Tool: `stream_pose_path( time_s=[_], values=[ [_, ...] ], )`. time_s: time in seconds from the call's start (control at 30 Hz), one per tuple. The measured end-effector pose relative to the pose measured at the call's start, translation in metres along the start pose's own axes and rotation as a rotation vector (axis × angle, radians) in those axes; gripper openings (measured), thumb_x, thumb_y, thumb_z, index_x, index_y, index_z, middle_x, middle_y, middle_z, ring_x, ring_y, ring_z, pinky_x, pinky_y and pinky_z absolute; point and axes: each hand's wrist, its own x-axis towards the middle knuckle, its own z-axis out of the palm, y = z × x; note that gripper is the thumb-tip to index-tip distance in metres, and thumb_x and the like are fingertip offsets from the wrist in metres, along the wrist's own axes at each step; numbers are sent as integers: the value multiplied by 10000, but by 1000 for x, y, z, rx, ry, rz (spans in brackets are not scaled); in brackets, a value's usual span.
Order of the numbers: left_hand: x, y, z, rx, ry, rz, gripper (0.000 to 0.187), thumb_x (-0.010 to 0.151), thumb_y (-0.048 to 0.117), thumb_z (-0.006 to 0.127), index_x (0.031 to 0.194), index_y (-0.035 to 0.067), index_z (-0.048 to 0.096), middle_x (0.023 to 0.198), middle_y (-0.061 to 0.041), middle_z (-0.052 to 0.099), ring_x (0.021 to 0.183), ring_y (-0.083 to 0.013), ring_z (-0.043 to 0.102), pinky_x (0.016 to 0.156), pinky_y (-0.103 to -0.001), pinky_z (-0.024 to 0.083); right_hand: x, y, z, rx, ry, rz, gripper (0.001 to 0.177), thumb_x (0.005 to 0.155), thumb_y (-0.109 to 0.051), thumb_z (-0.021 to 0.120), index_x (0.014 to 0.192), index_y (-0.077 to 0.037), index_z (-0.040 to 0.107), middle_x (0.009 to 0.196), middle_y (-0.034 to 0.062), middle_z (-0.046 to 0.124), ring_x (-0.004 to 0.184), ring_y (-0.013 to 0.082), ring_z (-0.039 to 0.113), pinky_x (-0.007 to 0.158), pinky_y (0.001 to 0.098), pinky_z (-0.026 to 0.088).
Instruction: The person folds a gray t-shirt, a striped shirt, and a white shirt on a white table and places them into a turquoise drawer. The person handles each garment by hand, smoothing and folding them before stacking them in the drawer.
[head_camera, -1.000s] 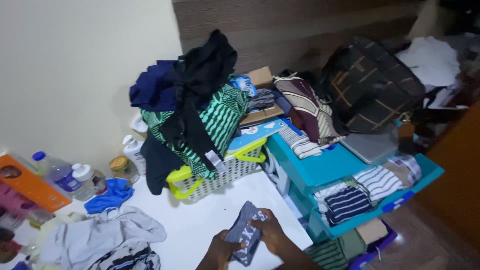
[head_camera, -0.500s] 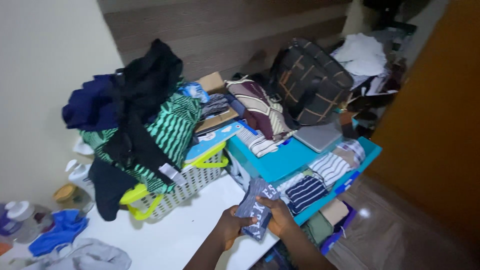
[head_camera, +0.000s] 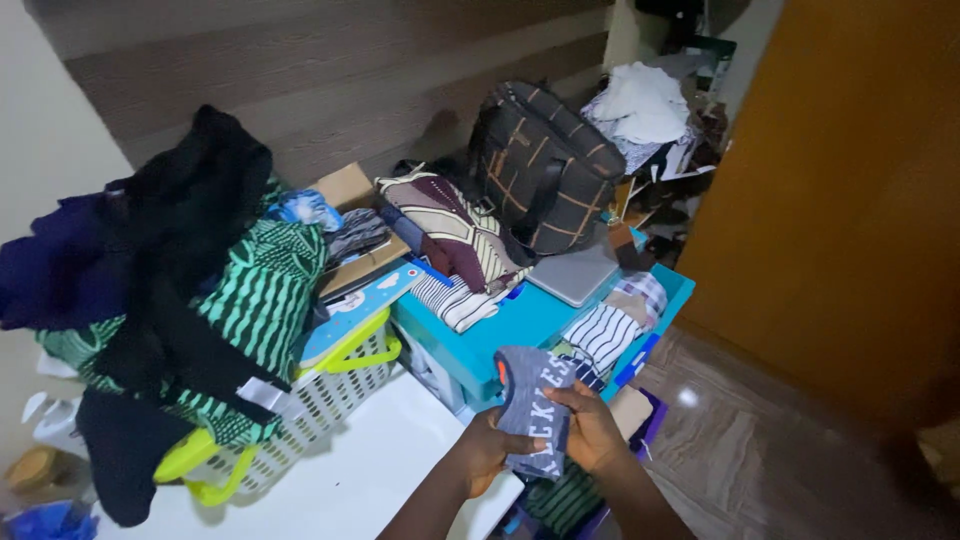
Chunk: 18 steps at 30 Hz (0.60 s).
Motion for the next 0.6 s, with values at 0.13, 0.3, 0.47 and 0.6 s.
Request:
stream_pose_path(
  time_s=[0.13, 0.3, 0.47, 0.6],
  values=[
    [54, -18, 0, 137, 67, 31, 835, 857, 2, 920, 1462, -58, 348, 1313, -98, 623, 1184, -189, 669, 1010, -352, 496, 14, -15, -35, 57, 102, -70, 404, 817, -5, 700, 1203, -35, 586, 1043, 104, 693, 945, 251, 710, 869, 434, 576],
    [90, -7, 19, -53, 85, 67, 681, 899, 185, 789, 1446, -107, 506, 1107, -144, 726, 852, -192, 729, 780, -356, 617, 36, -36, -60, 77, 200, -246, 287, 854, 32, 694, 1125, 64, 608, 1054, 141, 700, 957, 269, 711, 882, 418, 584],
    [109, -5, 46, -121, 245, -8, 718, 979, 179, 695, 1529, -2, 270, 1147, -179, 682, 886, -254, 706, 825, -404, 632, 29, -64, -26, 22, 334, -273, 223, 843, 27, 652, 1064, 41, 629, 969, 149, 704, 828, 309, 718, 750, 474, 610],
    [145, -32, 38, -309, 161, 63, 649, 970, 181, 673, 1469, -114, 382, 1128, -192, 693, 858, -268, 742, 750, -412, 666, 43, -65, -24, -70, 442, -274, 195, 831, 45, 663, 1023, 42, 627, 902, 157, 676, 729, 321, 700, 648, 488, 599]
  ],
)
